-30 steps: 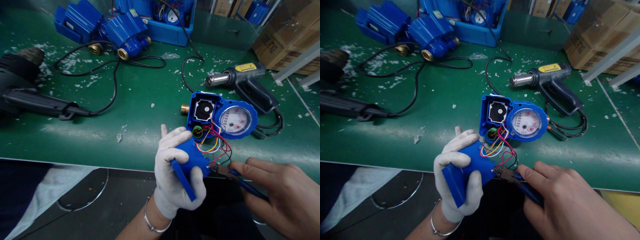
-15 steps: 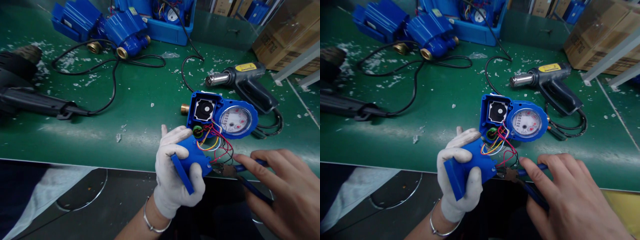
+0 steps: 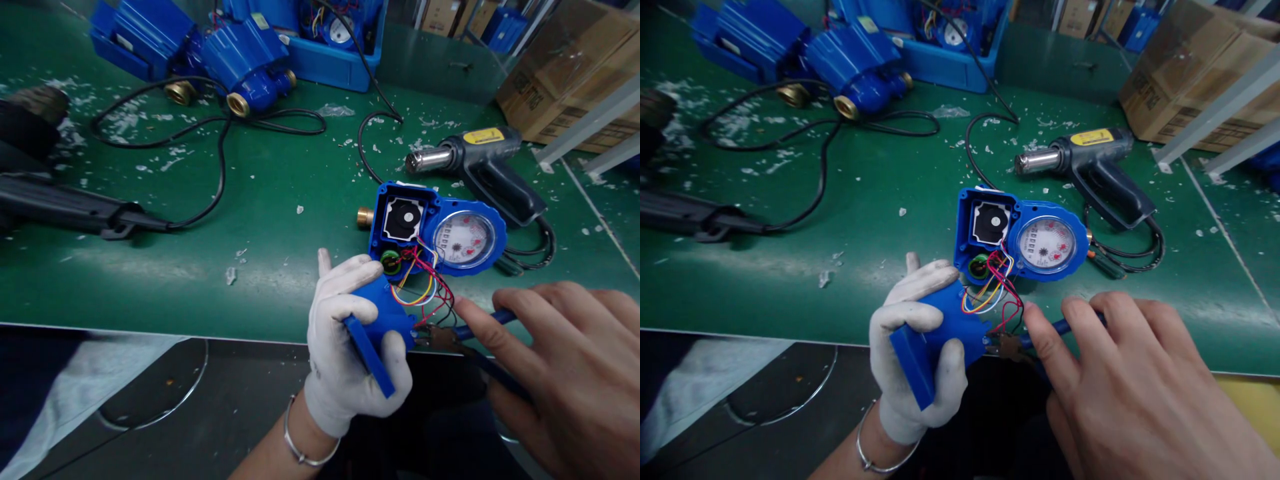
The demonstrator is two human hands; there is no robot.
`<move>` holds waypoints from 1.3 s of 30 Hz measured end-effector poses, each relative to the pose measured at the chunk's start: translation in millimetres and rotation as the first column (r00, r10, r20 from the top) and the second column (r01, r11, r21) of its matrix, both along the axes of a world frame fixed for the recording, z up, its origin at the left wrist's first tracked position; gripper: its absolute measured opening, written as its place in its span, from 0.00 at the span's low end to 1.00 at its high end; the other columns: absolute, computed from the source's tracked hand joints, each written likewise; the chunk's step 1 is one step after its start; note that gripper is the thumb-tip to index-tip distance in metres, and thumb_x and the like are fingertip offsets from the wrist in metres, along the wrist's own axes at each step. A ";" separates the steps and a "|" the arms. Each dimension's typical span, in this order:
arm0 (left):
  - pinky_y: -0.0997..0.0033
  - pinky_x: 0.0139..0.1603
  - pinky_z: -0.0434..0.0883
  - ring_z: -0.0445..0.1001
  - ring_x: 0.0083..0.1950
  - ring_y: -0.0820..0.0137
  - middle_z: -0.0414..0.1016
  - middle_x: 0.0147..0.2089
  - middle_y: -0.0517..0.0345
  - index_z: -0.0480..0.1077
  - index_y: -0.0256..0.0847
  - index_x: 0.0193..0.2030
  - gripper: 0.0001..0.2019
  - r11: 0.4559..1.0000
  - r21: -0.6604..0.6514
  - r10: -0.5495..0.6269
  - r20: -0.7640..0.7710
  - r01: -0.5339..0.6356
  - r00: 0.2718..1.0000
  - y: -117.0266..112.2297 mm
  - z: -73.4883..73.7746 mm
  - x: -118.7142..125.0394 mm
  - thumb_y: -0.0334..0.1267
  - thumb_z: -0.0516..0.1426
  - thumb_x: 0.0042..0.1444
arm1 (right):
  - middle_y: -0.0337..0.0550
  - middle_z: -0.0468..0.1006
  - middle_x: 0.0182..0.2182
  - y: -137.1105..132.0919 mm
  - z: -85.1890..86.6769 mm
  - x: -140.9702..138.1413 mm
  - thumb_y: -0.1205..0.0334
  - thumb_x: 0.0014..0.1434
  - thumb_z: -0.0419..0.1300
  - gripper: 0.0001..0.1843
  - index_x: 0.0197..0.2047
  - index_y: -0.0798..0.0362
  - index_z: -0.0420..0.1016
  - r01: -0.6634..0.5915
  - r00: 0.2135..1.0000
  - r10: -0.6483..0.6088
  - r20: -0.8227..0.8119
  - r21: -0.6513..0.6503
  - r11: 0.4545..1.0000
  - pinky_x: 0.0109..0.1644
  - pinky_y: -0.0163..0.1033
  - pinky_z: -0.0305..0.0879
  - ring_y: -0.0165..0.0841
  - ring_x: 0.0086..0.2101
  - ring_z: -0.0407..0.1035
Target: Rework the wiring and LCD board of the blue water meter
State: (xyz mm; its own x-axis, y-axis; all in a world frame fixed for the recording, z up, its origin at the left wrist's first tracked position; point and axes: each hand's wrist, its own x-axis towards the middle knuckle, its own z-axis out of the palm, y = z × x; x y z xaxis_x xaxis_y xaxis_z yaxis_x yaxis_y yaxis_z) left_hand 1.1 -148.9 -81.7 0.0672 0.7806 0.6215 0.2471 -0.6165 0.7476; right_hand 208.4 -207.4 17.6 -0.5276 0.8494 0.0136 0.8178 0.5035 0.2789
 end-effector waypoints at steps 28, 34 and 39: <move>0.34 0.70 0.48 0.72 0.58 0.51 0.72 0.54 0.43 0.60 0.43 0.44 0.17 0.990 -0.112 -0.075 0.084 0.084 0.994 1.2 -4.0 -4.2 0.33 0.60 0.48 | 0.36 0.74 0.38 0.4 -3.0 1.4 0.63 0.65 0.45 0.17 0.56 0.46 0.60 0.085 0.853 -0.270 -0.446 -0.392 0.916 0.32 0.25 0.68 0.25 0.34 0.71; 0.32 0.69 0.48 0.72 0.58 0.51 0.72 0.54 0.43 0.60 0.43 0.44 0.16 0.991 -0.103 -0.067 0.126 0.080 0.990 1.3 -5.9 -2.5 0.33 0.59 0.50 | 0.43 0.73 0.41 -26.8 -20.3 4.2 0.60 0.66 0.45 0.18 0.56 0.52 0.64 0.161 0.908 -0.212 -0.361 -0.165 0.973 0.38 0.26 0.72 0.26 0.38 0.72; 0.31 0.69 0.48 0.72 0.58 0.51 0.73 0.55 0.44 0.60 0.43 0.45 0.16 0.992 -0.097 -0.068 0.124 0.080 0.990 1.3 -6.6 -1.6 0.33 0.59 0.50 | 0.51 0.71 0.41 -28.7 -26.2 -4.0 0.59 0.64 0.49 0.22 0.59 0.59 0.65 0.166 0.945 -0.171 -0.280 -0.045 0.985 0.36 0.43 0.71 0.37 0.38 0.68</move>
State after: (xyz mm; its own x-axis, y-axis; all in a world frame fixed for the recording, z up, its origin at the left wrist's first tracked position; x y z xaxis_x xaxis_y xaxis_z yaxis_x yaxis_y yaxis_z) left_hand -0.5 -147.6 -88.3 0.0566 0.8354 0.5467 0.1085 -0.5495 0.8284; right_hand 204.3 -236.0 -8.6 -0.3538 0.9272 0.1229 0.9349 0.3546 0.0158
